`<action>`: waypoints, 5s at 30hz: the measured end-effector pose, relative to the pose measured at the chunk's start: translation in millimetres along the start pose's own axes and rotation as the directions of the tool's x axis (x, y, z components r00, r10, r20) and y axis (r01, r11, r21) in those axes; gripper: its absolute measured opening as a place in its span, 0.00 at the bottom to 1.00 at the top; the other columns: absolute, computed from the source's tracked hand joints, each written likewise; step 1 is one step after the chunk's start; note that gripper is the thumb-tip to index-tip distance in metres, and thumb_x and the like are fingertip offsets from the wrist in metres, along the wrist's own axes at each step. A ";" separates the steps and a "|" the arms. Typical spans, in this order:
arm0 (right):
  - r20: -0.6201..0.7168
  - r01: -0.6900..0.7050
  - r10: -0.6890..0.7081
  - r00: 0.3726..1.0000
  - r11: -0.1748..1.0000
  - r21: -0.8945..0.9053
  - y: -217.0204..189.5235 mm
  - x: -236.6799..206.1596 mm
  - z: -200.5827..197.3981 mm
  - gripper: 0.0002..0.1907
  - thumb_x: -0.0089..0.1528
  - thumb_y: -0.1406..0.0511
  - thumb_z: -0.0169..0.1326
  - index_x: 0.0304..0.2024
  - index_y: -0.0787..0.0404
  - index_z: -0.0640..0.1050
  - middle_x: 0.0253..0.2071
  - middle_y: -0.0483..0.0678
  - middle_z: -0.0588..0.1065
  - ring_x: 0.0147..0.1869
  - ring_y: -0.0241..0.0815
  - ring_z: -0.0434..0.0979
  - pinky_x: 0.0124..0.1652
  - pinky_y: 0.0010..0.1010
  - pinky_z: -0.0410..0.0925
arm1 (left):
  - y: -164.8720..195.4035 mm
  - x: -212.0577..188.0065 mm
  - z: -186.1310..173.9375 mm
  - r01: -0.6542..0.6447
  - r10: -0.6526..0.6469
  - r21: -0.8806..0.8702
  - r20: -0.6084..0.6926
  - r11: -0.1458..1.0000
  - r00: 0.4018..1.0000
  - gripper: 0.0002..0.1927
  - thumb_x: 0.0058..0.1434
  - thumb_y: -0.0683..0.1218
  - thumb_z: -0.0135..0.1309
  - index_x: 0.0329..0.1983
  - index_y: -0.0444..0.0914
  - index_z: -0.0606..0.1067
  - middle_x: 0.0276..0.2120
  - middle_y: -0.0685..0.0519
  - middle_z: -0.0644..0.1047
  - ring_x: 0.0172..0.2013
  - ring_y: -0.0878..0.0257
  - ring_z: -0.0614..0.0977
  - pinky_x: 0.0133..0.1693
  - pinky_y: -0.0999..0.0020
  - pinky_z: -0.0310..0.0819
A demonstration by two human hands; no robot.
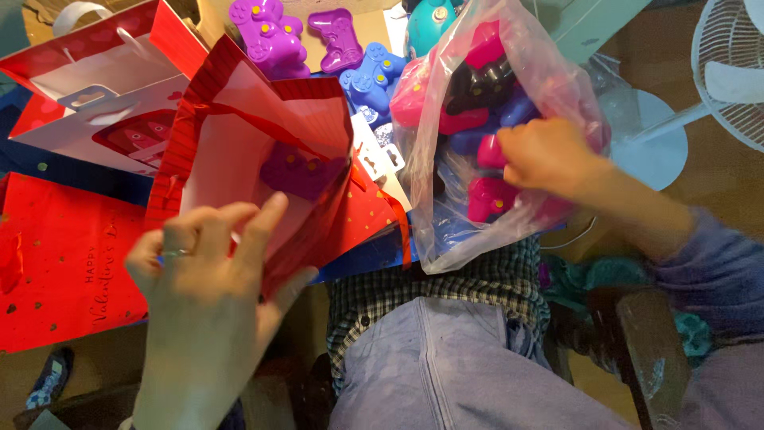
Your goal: The person assembles red Valentine's Day gift bags and places small plastic toys inside them. They open flat-packed bags, insert purple and pink toys from a plastic bag, and fold the tops closed. The process is repeated for multiple bags on a blue table.
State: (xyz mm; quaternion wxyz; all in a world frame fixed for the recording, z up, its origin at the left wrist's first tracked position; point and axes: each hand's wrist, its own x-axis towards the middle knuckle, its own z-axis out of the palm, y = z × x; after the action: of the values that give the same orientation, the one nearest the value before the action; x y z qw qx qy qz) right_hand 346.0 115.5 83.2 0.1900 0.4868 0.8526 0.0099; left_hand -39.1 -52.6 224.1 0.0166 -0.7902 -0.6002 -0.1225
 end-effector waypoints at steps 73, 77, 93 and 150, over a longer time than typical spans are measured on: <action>0.126 0.560 -0.594 0.794 0.797 0.225 -242.1 89.1 -174.2 0.19 0.55 0.64 0.57 0.49 0.60 0.77 0.42 0.53 0.78 0.49 0.55 0.79 0.38 0.49 0.71 | 14.1 -65.5 24.5 -0.159 0.132 -0.141 -0.188 0.977 0.973 0.15 0.56 0.44 0.62 0.48 0.44 0.81 0.43 0.59 0.75 0.48 0.64 0.78 0.65 0.42 0.51; -0.135 0.713 -0.701 0.700 0.674 0.194 -196.3 54.5 -213.3 0.21 0.55 0.65 0.57 0.51 0.59 0.76 0.41 0.51 0.77 0.49 0.54 0.78 0.37 0.48 0.71 | -7.9 -71.8 12.7 -0.010 -0.021 -0.145 -0.213 0.989 0.977 0.16 0.52 0.45 0.66 0.44 0.45 0.79 0.55 0.54 0.74 0.59 0.55 0.75 0.68 0.34 0.48; -0.510 0.790 -0.704 0.494 0.608 -0.073 -153.7 17.6 -191.4 0.20 0.44 0.62 0.68 0.36 0.63 0.80 0.74 0.53 0.53 0.78 0.59 0.46 0.72 0.60 0.42 | 0.7 -63.7 36.9 0.024 -0.101 -0.628 -0.087 0.778 0.991 0.37 0.42 0.57 0.75 0.52 0.41 0.74 0.70 0.35 0.63 0.70 0.38 0.67 0.64 0.48 0.67; -0.500 0.466 -0.230 0.835 -0.187 0.865 -141.0 88.7 -50.2 0.22 0.62 0.75 0.61 0.59 0.65 0.76 0.57 0.44 0.76 0.60 0.32 0.76 0.59 0.28 0.72 | -81.8 -37.0 158.9 -0.030 -0.621 -0.979 -0.151 0.201 0.769 0.23 0.57 0.39 0.67 0.54 0.38 0.72 0.46 0.54 0.79 0.49 0.65 0.82 0.52 0.66 0.78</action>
State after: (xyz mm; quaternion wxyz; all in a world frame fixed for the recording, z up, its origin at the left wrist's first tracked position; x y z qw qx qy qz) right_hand 172.5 123.8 73.4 -0.2972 0.2089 0.6959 -0.6194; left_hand -98.7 -37.2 52.2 -0.3227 -0.4279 -0.5187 -0.6662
